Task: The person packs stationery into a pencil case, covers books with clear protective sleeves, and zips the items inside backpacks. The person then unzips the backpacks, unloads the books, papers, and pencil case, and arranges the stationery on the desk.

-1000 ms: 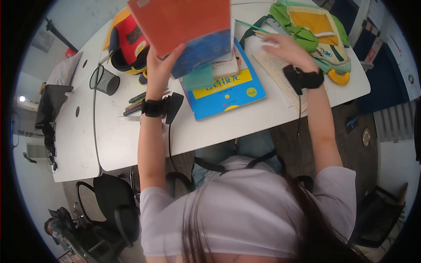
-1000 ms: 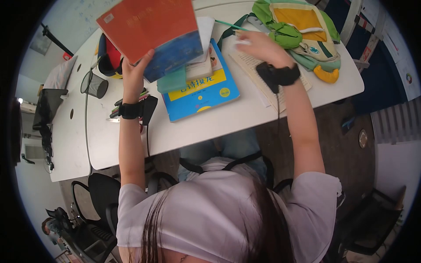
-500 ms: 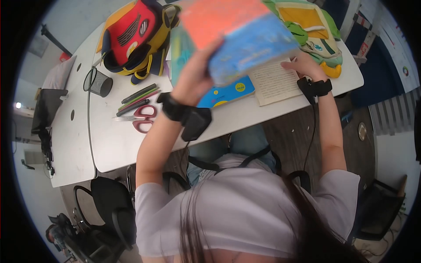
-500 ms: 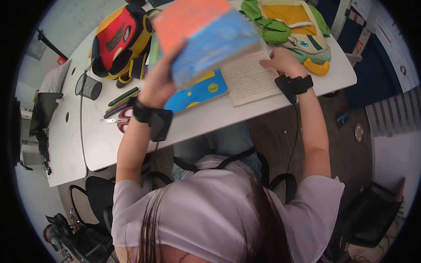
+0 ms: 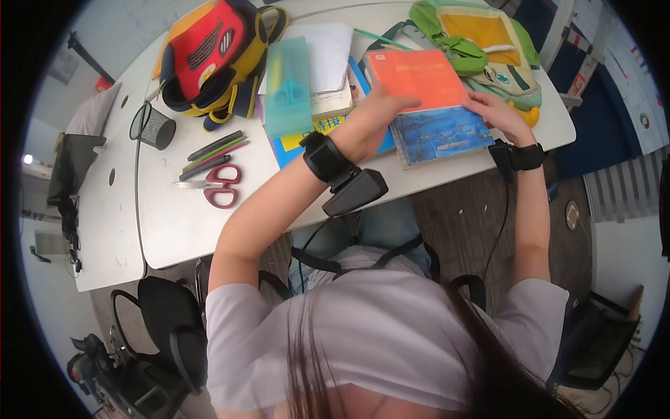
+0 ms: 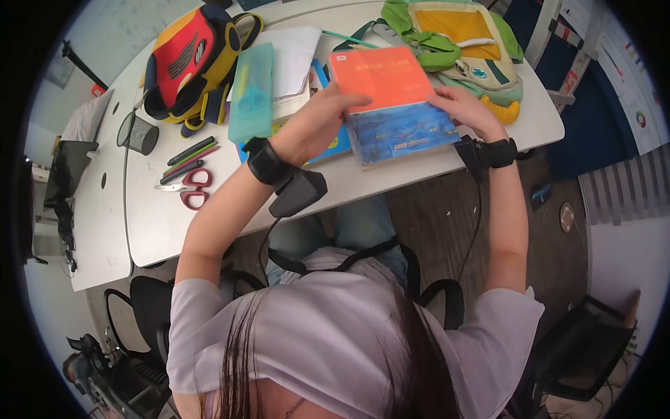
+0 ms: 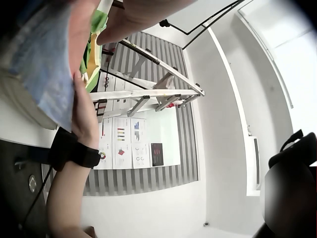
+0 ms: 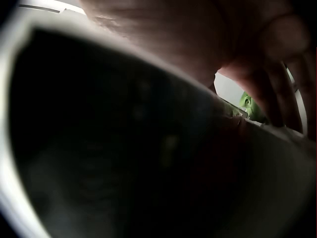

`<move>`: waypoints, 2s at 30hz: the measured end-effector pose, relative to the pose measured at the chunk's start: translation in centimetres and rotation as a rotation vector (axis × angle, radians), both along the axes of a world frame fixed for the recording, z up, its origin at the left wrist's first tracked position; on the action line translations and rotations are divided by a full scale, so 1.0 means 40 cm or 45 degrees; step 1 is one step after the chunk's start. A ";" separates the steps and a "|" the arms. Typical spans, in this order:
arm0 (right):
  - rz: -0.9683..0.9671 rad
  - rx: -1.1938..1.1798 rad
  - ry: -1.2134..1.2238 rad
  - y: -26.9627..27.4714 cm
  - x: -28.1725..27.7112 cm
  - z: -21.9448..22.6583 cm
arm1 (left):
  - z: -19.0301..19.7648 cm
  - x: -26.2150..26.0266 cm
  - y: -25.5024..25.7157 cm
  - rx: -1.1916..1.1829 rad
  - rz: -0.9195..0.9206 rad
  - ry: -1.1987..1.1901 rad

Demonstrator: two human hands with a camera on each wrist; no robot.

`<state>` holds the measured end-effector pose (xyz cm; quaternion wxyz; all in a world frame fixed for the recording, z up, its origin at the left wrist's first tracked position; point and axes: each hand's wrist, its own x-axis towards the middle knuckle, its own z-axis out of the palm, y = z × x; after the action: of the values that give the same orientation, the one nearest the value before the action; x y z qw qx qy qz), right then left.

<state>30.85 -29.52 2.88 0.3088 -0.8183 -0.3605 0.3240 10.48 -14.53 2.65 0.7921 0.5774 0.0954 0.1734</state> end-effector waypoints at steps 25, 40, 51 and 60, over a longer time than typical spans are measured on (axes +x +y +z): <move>-0.042 0.275 0.978 0.062 0.027 0.016 | 0.018 0.032 0.038 -0.217 0.016 0.205; -0.003 0.719 0.697 0.000 -0.028 0.050 | 0.057 -0.007 -0.012 0.181 0.429 0.102; 0.115 0.930 0.079 0.086 0.025 -0.017 | -0.012 0.076 0.101 0.412 0.277 -0.199; -0.026 1.460 0.168 0.128 0.072 -0.014 | 0.059 0.138 0.076 0.653 0.454 -0.513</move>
<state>33.73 -24.41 2.30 0.7279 -0.5016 -0.4507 0.1240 15.99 -11.47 5.01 0.5818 0.6857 -0.0098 0.4372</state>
